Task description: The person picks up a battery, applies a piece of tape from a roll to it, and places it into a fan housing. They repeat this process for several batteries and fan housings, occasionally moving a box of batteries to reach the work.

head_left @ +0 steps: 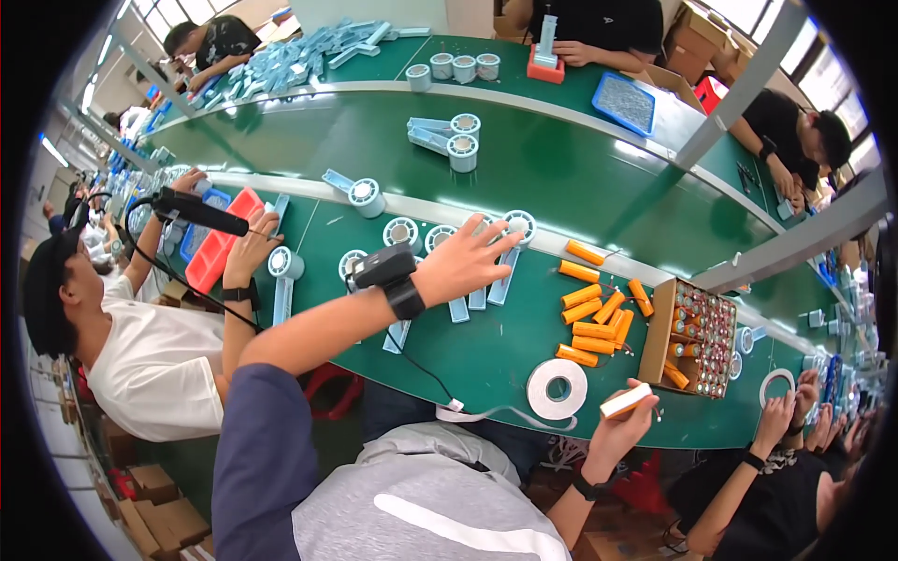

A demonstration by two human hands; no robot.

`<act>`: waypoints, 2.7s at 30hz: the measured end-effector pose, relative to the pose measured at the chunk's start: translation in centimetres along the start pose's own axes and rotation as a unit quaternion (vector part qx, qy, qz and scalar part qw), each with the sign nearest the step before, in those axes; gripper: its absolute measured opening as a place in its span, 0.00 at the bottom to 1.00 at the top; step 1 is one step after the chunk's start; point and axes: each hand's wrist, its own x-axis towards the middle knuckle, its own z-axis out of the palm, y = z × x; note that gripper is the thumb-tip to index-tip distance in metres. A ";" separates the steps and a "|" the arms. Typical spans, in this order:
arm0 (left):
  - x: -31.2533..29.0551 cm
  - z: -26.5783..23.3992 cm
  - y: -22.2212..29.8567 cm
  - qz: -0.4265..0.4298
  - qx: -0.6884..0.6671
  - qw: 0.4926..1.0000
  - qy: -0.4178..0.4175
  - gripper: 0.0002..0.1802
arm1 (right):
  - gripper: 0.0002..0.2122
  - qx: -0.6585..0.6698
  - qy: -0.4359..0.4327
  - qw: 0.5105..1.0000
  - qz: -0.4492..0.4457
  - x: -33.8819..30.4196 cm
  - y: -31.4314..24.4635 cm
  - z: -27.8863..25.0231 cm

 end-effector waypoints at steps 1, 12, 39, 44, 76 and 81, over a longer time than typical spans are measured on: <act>0.6 0.7 -0.6 0.006 0.001 1.000 0.002 0.09 | 0.25 0.002 0.005 1.000 -0.003 -0.3 0.1 0.2; 6.5 2.2 -1.3 0.011 -0.058 0.983 -0.174 0.11 | 0.21 -0.049 -0.038 0.998 -0.004 0.4 0.7 2.3; 6.1 8.8 -4.5 -0.038 -0.340 0.939 0.022 0.07 | 0.14 -0.430 -0.140 0.740 -0.498 11.5 7.9 13.3; 6.0 9.2 -4.2 -0.060 -0.351 0.934 0.045 0.04 | 0.19 -0.490 -0.179 0.635 -0.569 11.8 6.7 13.5; 7.0 9.7 -2.2 -0.105 -0.311 0.944 0.035 0.06 | 0.11 -0.507 -0.400 0.628 -0.434 14.5 0.8 15.5; 6.9 9.4 -2.5 -0.096 -0.315 0.944 0.031 0.08 | 0.09 -0.543 -0.465 0.574 -0.399 14.4 1.7 17.6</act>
